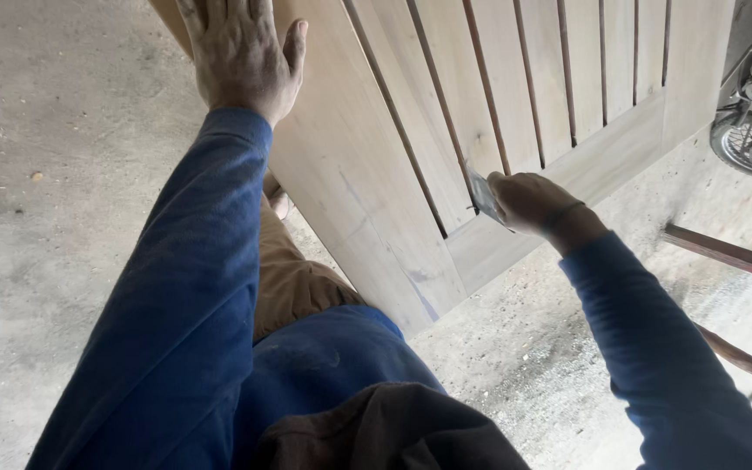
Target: The person uses a piece of sandpaper to sand the surface and gaps between the slats of a wooden table top.
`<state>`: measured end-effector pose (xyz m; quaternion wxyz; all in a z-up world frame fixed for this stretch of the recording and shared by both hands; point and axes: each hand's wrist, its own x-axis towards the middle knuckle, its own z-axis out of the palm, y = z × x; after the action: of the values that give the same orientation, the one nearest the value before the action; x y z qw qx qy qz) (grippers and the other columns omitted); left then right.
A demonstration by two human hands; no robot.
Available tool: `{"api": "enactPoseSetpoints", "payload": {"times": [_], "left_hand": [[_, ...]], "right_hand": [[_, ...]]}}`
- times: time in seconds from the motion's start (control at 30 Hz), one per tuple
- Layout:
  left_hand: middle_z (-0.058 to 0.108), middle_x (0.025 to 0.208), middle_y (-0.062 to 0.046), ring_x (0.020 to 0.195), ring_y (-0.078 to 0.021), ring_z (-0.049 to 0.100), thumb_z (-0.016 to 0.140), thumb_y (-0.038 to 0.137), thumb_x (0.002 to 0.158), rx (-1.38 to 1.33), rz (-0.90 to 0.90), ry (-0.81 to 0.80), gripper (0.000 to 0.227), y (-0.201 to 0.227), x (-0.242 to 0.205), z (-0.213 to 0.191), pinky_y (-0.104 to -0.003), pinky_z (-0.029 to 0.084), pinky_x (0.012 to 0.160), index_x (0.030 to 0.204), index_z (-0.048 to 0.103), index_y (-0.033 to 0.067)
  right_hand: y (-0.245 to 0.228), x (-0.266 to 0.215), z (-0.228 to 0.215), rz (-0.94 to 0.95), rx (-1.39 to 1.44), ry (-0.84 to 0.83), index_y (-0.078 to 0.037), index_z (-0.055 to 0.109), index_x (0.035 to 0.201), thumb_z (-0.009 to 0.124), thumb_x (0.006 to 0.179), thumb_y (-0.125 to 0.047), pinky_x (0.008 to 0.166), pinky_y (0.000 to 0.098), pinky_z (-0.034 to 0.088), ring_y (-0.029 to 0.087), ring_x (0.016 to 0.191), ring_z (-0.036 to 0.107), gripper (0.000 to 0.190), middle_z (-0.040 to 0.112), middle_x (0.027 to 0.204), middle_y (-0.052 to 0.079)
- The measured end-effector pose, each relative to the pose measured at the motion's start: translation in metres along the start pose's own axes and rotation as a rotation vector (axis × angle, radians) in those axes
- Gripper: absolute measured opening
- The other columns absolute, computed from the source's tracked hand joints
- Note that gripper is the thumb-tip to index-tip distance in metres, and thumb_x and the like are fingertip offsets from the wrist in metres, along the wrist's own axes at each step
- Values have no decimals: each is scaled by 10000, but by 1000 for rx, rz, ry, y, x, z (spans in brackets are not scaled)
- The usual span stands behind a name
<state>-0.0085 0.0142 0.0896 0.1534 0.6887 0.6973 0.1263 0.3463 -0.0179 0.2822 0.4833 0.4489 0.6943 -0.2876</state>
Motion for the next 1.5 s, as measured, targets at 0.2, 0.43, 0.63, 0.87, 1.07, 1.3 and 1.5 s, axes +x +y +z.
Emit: {"api": "enactPoseSetpoints", "payload": {"times": [0.2,0.43,0.63,0.87,1.07,1.3,1.5], "left_hand": [[233,1682,-291,1555,-453,173,328,593,1150,-172,-138,-236,758,17,0,-27,-638,70,1254,1647,248,26],[114,1750,-246,1615,-415,62,293,627,1147,-119,-168,-306,796,24,10,-61,-607,15,1307,1699,140,73],[91,1760,-244,1629,-411,48,308,616,1158,-78,-174,-312,817,25,10,-63,-609,-2,1317,1707,125,39],[90,1758,-228,1623,-394,39,338,603,1162,-83,-167,-306,807,22,9,-59,-607,3,1317,1708,142,42],[118,1789,-153,1635,-379,37,432,548,1149,-77,-95,-225,814,28,9,-69,-630,8,1316,1710,161,24],[86,1788,-169,1640,-384,26,412,564,1149,-76,-110,-231,827,36,10,-63,-635,3,1324,1718,141,27],[73,1794,-141,1643,-366,6,344,592,1138,0,-153,-313,826,37,2,-71,-610,2,1334,1713,111,46]], "right_hand": [[22,-2,6,-32,104,128,49,573,1015,565,993,-82,671,462,593,363,699,737,133,703,777,239],[24,9,51,-38,151,133,65,575,1003,596,941,-63,726,476,589,385,765,737,144,713,806,266],[18,11,41,-41,125,74,62,590,1006,587,933,-40,772,473,583,386,816,736,125,714,850,275],[14,26,59,-54,95,148,62,591,1001,560,879,64,782,490,578,400,862,735,126,720,866,277],[25,34,59,-72,24,213,-5,609,939,613,847,14,769,514,569,402,837,735,94,719,815,241],[46,48,67,-67,-69,340,-54,639,968,595,963,-59,702,525,574,404,803,730,45,718,802,213],[34,34,67,-95,35,360,-56,670,933,608,894,-67,767,499,577,372,842,738,74,740,834,186]]}}
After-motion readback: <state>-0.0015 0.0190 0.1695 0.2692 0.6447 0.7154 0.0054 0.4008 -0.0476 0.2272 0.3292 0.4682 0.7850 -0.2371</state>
